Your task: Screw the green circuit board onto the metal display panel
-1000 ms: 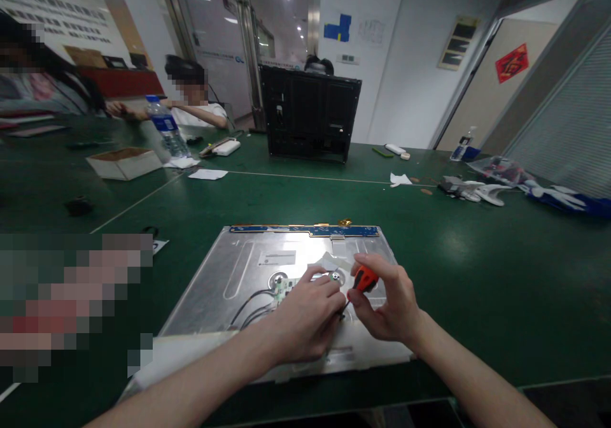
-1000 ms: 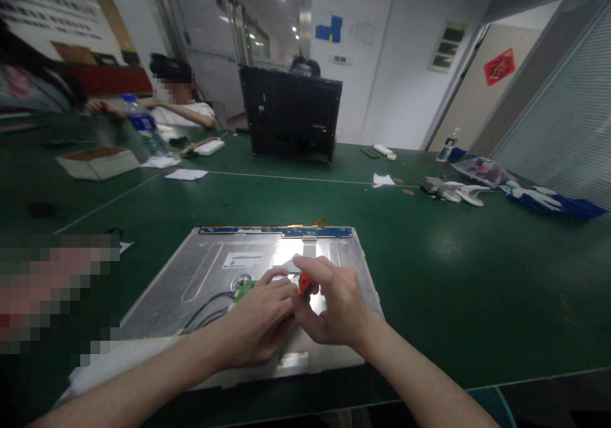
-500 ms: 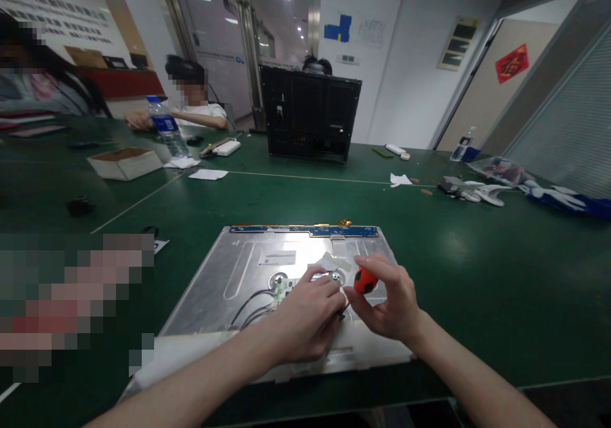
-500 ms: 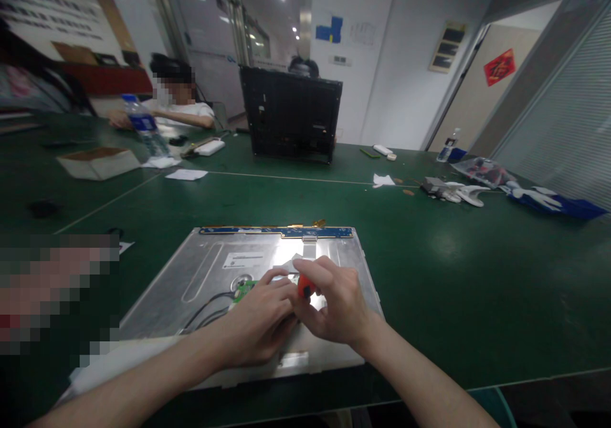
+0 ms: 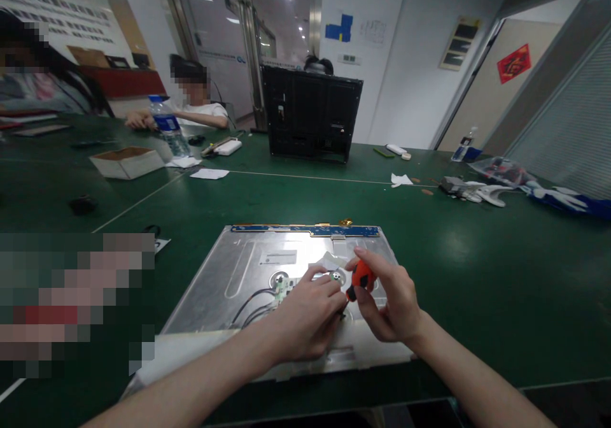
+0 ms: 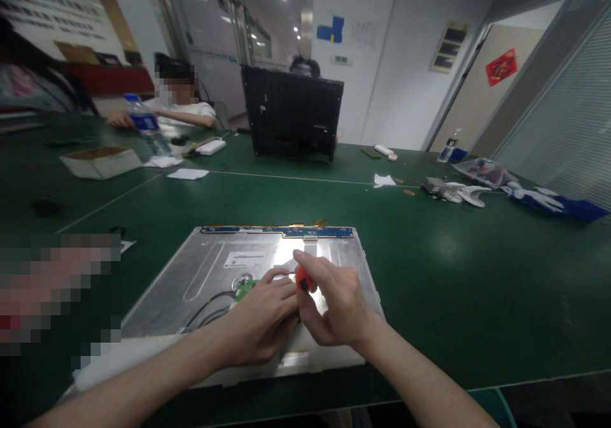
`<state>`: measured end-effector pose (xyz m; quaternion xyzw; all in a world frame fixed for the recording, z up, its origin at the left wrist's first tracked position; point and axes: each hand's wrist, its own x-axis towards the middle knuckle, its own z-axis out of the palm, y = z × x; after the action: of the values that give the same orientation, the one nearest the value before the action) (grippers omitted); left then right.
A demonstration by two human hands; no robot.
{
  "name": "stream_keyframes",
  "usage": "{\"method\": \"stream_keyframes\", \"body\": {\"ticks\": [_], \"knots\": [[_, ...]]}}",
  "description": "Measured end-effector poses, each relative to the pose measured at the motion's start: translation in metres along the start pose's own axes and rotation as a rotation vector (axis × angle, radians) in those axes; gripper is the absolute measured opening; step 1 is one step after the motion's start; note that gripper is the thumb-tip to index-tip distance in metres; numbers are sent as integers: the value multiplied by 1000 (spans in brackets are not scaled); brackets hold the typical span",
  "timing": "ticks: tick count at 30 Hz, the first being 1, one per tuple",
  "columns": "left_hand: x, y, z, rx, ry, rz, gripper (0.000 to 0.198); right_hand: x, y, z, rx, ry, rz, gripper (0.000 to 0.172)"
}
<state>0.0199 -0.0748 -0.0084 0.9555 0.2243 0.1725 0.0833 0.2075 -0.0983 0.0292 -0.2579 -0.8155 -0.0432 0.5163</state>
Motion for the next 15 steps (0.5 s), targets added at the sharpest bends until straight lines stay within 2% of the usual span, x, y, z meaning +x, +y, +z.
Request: {"method": "stream_keyframes", "body": {"ticks": [9, 15], "knots": [[0, -1, 2, -6, 14, 8, 15, -4, 3, 6, -71, 62, -18, 41], [0, 1, 1, 5, 5, -13, 15, -3, 4, 6, -74, 59, -4, 43]]}}
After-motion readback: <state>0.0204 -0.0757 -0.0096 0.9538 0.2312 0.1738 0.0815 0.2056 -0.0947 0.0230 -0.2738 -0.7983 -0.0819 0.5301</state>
